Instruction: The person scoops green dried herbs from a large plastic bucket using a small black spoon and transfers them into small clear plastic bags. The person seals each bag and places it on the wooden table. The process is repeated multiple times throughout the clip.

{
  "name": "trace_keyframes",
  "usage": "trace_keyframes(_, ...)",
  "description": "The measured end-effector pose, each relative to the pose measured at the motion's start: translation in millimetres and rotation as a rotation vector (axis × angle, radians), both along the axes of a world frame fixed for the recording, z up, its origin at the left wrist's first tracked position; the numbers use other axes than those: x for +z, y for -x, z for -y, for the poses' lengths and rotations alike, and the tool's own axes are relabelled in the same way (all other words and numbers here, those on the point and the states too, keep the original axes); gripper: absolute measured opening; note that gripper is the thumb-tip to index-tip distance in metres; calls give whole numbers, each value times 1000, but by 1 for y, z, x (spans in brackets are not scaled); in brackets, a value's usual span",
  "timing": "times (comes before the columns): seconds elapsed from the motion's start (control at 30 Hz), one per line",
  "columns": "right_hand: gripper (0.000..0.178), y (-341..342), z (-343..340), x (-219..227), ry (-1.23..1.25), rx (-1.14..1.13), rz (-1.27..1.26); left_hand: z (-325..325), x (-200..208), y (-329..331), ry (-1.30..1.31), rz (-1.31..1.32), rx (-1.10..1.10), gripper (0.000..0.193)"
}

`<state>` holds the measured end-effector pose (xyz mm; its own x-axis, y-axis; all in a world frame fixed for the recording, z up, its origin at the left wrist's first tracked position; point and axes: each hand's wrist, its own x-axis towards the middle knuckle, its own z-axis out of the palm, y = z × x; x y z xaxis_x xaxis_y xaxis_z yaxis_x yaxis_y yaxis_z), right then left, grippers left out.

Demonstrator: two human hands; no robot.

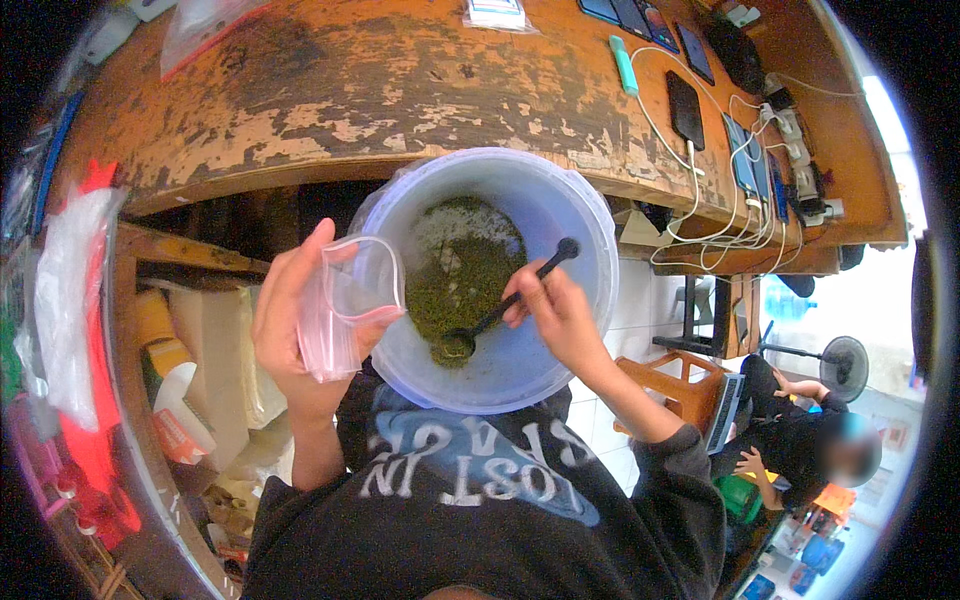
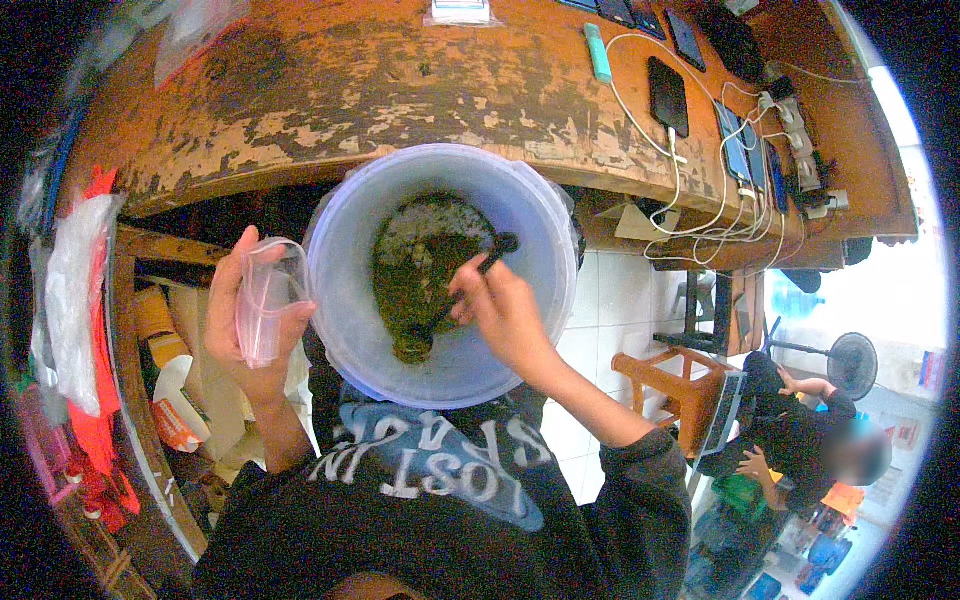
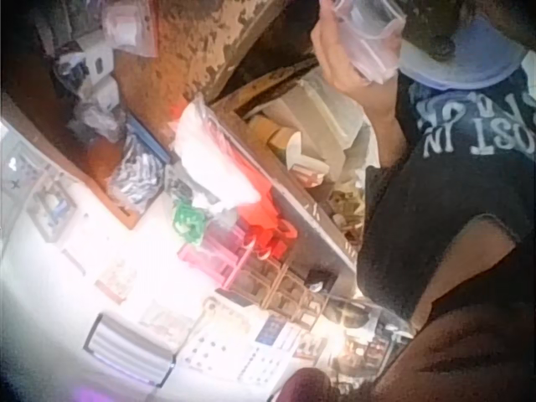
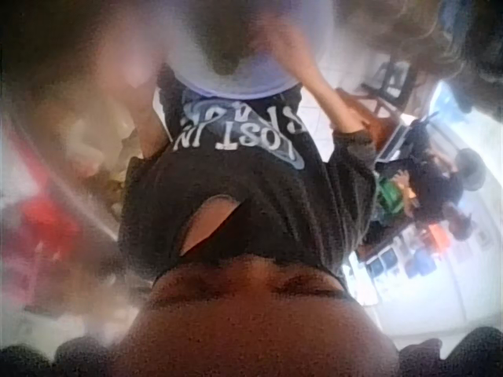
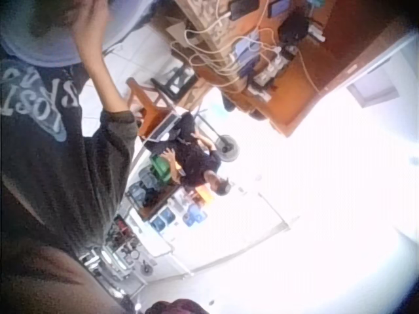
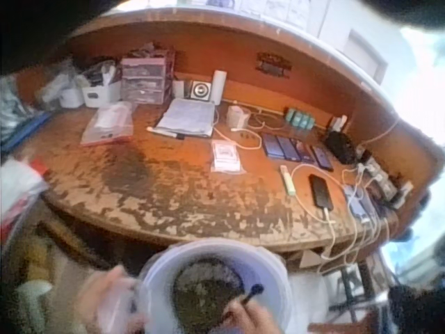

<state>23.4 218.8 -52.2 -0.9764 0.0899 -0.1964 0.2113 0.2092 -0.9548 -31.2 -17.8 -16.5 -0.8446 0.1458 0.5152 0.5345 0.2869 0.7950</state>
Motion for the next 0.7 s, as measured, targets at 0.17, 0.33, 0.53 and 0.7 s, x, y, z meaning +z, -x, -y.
trace_keyframes(0.17,27,-8,-2,-9,43,-36,4,-4,3,-3,3,47,7,71)
trace_keyframes(0.33,29,-6,-5,-5,40,-83,14,-9,-2,-5,-43,37,2,71)
trace_keyframes(0.53,29,-8,-1,-3,66,-159,-12,-9,6,-7,39,45,18,71)
trace_keyframes(0.7,29,-13,0,-9,55,-150,-7,-12,1,-7,-10,23,8,71)
